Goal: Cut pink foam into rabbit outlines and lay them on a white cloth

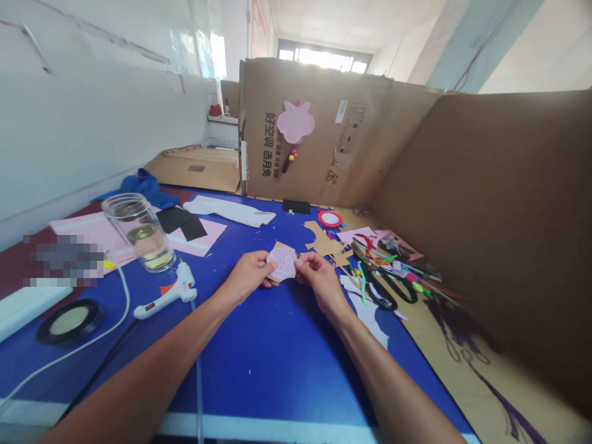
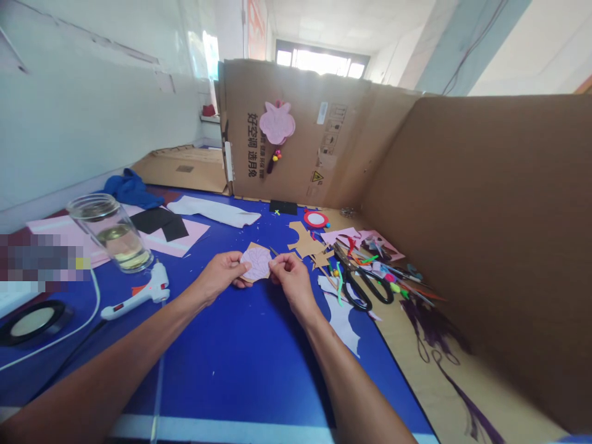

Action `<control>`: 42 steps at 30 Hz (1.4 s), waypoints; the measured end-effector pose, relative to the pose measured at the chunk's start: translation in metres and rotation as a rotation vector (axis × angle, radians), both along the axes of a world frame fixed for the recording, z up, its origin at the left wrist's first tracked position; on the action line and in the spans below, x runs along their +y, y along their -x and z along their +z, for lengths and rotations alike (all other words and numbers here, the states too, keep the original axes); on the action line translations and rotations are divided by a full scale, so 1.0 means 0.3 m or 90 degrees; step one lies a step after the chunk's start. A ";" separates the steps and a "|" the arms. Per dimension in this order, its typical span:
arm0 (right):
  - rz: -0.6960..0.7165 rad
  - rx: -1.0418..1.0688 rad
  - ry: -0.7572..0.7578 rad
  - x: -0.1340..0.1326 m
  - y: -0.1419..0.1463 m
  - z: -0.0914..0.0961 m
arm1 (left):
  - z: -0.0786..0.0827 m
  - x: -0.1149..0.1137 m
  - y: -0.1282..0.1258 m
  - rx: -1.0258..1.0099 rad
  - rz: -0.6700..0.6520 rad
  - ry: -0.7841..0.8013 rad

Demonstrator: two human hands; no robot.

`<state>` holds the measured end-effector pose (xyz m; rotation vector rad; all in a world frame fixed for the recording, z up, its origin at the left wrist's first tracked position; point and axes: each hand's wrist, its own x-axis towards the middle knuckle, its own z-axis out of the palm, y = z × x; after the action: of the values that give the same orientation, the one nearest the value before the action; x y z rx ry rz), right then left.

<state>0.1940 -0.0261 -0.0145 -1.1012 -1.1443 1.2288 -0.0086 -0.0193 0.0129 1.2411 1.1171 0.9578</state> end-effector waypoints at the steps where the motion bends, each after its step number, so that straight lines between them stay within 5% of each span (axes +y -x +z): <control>1: -0.012 0.000 -0.002 0.002 -0.004 -0.003 | 0.001 0.003 0.002 -0.003 0.019 -0.002; 12: -0.021 -0.006 -0.016 -0.002 0.003 0.000 | 0.009 0.028 0.025 -0.043 0.119 -0.009; 42: -0.018 0.009 0.019 -0.016 0.012 0.024 | 0.002 0.034 0.023 -0.036 0.125 -0.015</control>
<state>0.1905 -0.0309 -0.0074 -1.1244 -1.0997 1.2338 -0.0155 -0.0091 0.0134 1.1310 1.2015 1.1487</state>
